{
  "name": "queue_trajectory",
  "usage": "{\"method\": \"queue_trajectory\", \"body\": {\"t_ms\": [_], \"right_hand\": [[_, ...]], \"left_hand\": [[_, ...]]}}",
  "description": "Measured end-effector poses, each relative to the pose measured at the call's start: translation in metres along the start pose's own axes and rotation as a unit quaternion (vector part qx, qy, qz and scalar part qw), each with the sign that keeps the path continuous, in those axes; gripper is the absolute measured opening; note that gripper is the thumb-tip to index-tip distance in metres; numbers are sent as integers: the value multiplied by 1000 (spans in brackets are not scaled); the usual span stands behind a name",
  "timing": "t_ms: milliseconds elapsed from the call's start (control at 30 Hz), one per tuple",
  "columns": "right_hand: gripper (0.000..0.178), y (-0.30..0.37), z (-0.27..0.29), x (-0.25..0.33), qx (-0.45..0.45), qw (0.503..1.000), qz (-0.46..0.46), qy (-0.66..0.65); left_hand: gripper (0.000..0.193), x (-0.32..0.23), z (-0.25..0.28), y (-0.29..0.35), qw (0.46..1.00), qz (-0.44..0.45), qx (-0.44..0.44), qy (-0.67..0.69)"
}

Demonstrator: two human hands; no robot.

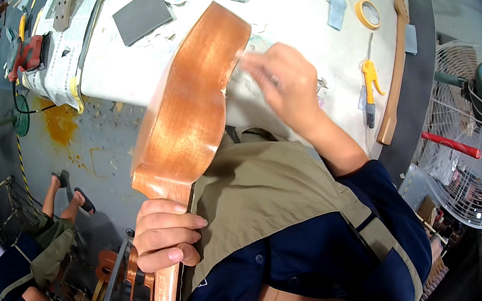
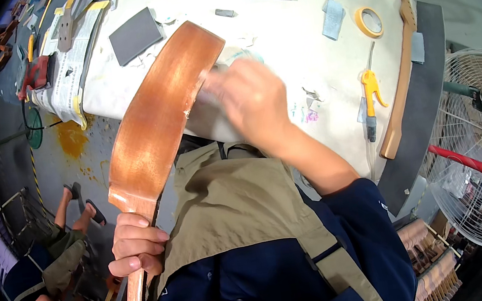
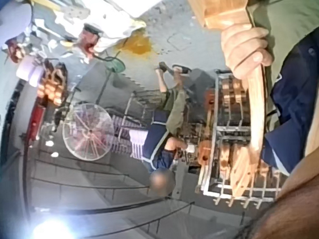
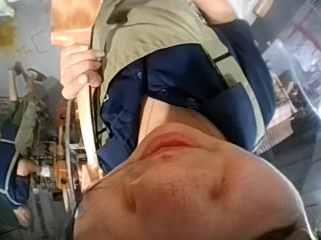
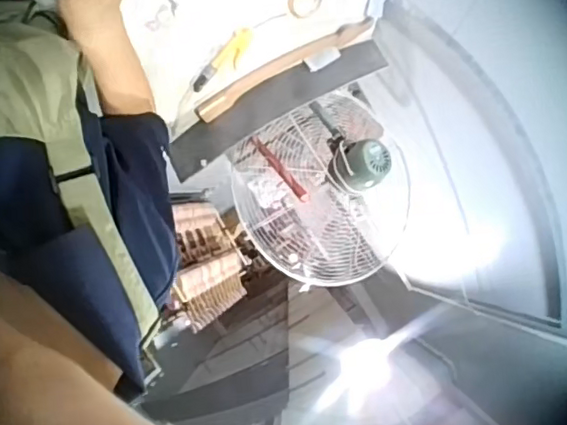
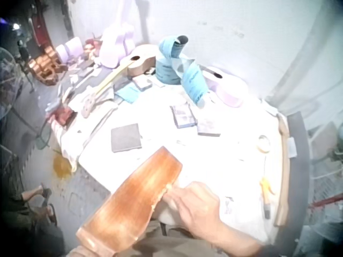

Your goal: The person sands the body and neck of a wooden guitar using sandpaper, then wipes the surface with a cloth. The person places the guitar on a rack and picks up another guitar to repeat the sanding process.

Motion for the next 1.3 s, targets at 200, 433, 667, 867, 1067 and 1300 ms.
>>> {"method": "queue_trajectory", "body": {"t_ms": [200,433,667,867,1067,1300], "right_hand": [[12,-9,-2,-14,26,974,-132,-183],[16,4,-1,15,16,991,-5,-130],[15,8,-3,13,0,999,45,-12],[18,14,-2,-33,55,788,-338,-512],[38,40,-19,-92,25,975,-215,58],[93,-11,-50,14,25,964,-79,-254]], "left_hand": [[17,1,-4,1,1000,-17,-20,1],[17,3,-3,0,1000,-20,-10,0],[18,3,-1,-2,1000,-6,2,10],[11,0,2,2,998,14,-56,-10],[7,-1,8,26,984,31,-173,-9],[7,-10,14,47,970,83,-230,3]]}}
Point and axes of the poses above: each hand's wrist, its own y-axis away from the middle knuckle, its own z-axis out of the back of the hand, x = y × z, the point moved 3 cm from there along -y, towards the middle knuckle, and after that the axes turned 3 degrees about x, right-handed, at the moved point
